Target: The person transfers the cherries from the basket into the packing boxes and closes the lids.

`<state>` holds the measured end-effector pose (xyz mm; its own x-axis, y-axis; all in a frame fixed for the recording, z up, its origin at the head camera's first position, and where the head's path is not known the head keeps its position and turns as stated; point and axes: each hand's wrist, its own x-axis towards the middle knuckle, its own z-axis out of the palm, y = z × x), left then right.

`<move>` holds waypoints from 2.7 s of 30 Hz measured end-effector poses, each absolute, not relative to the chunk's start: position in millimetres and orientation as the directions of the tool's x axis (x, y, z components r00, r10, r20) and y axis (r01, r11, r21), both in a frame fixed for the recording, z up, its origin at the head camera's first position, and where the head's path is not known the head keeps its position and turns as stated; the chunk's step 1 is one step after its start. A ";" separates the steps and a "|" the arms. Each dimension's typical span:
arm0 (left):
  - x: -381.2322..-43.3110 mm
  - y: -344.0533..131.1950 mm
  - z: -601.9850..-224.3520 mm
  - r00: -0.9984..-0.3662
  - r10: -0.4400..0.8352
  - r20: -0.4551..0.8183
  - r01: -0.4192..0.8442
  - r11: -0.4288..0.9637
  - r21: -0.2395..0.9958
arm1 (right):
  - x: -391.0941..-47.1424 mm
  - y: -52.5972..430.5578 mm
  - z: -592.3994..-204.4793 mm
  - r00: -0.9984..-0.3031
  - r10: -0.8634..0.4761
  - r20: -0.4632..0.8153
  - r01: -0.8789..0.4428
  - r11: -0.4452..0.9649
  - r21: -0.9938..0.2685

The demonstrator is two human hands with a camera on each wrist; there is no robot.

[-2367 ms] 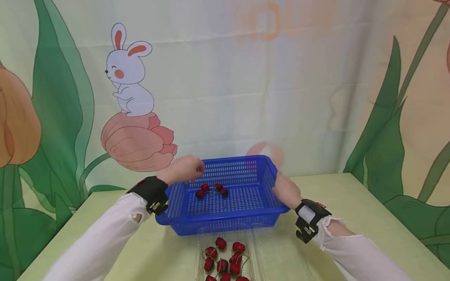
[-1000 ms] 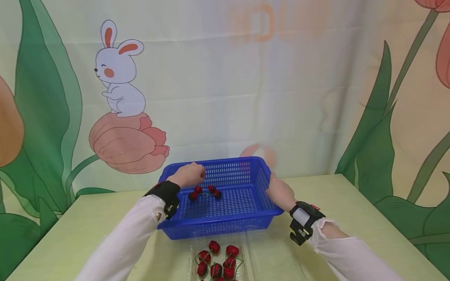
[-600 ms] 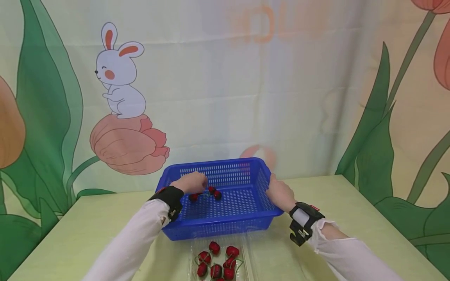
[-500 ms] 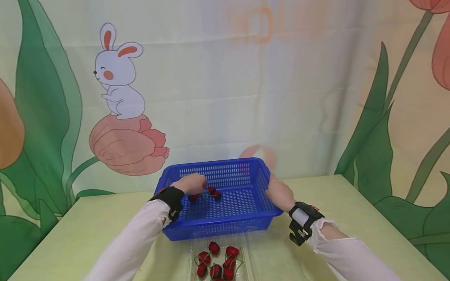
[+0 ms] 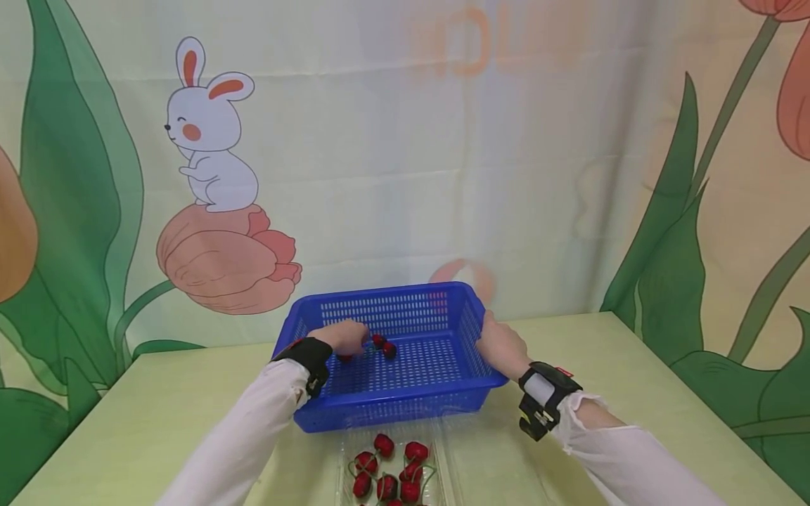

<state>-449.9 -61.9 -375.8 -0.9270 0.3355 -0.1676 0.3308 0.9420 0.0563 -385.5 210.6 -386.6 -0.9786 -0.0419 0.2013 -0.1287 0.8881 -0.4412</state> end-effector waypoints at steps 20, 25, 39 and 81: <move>-445.2 -62.5 -382.2 -0.921 0.329 -0.208 0.314 0.944 0.105 | -386.0 211.6 -387.9 -0.976 -0.045 0.213 -0.138 0.884 -0.447; -443.7 -62.3 -381.5 -0.928 0.290 -0.235 0.280 0.957 0.076 | -386.2 210.8 -388.4 -0.975 -0.047 0.216 -0.141 0.885 -0.445; -442.7 -66.1 -385.6 -0.925 0.304 -0.227 0.311 0.950 0.007 | -387.9 211.5 -387.2 -0.979 -0.036 0.201 -0.123 0.890 -0.439; -420.8 -83.4 -322.8 -0.899 0.437 0.024 0.437 0.899 0.030 | -386.5 209.5 -386.4 -0.980 -0.034 0.198 -0.122 0.886 -0.448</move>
